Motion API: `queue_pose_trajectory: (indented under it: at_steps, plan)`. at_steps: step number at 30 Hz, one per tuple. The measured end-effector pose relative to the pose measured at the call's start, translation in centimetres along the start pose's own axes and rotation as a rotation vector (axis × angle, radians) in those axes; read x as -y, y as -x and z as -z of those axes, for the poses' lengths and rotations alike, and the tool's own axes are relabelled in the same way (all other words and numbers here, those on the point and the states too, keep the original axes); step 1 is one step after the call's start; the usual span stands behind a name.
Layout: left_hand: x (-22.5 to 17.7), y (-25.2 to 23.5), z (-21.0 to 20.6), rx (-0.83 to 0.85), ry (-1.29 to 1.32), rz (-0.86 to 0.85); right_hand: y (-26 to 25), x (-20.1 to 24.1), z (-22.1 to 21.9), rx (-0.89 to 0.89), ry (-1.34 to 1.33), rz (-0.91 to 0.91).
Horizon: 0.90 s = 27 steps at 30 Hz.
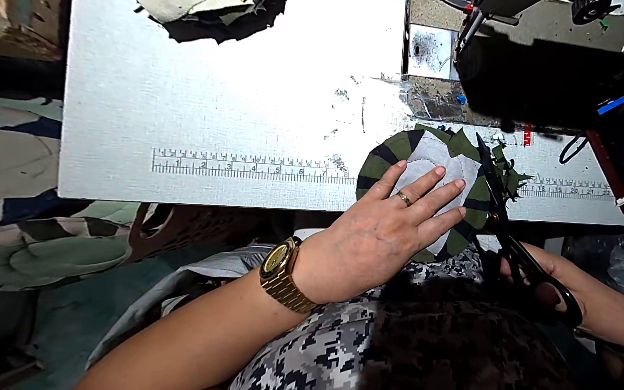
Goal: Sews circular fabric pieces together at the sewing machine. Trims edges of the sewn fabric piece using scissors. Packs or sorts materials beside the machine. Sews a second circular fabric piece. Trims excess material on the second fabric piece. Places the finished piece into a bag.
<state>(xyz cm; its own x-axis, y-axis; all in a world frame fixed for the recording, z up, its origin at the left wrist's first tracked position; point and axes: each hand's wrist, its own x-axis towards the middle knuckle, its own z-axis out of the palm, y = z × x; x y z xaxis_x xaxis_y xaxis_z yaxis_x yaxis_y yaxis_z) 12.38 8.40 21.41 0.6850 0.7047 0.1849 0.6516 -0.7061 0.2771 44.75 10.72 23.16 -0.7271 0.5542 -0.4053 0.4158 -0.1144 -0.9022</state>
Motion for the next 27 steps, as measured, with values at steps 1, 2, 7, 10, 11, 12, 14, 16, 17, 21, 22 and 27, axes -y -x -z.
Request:
queue_pose_trajectory:
  at_steps: [1, 2, 7, 10, 11, 12, 14, 16, 17, 21, 22, 27]
  plan:
    - [0.1, 0.0, 0.0, -0.007, 0.004, -0.003, 0.1, -0.1, -0.1, -0.022, 0.005, 0.015]
    - [0.2, 0.0, 0.0, -0.009, 0.006, -0.004, 0.1, -0.1, -0.3, -0.046, 0.007, 0.024]
    - [0.5, 0.2, 0.2, -0.019, 0.002, -0.005, 0.5, -0.2, -1.0, -0.125, -0.052, 0.032]
    - [0.5, 0.4, 0.5, -0.015, -0.031, 0.002, 0.6, 0.0, -1.5, -0.167, -0.077, 0.028]
    - [0.5, 0.5, 0.6, -0.015, -0.038, 0.008, 0.6, 0.1, -1.6, -0.179, -0.081, 0.024]
    - [0.4, 0.5, 0.8, -0.016, -0.042, 0.016, 0.7, 0.1, -1.6, -0.186, -0.087, 0.021]
    - [0.3, 0.6, 1.0, -0.03, -0.047, 0.042, 0.7, 0.1, -1.6, -0.19, -0.089, 0.025]
    - [0.2, 0.7, 1.2, -0.031, -0.044, 0.068, 0.7, -0.1, -1.5, -0.169, -0.072, 0.03]
    - [0.1, 0.8, 1.3, -0.031, -0.04, 0.074, 0.7, -0.2, -1.4, -0.141, -0.055, 0.028]
    - [0.4, 0.9, 1.3, -0.026, -0.017, 0.047, 0.6, -0.3, -0.2, 0.01, 0.036, -0.009]
    - [0.4, 1.0, 1.3, -0.017, -0.005, 0.033, 0.6, -0.2, -0.1, 0.019, 0.046, -0.018]
    - [0.3, 1.0, 1.0, -0.014, 0.029, -0.008, 0.1, 0.0, 0.1, 0.014, 0.036, -0.007]
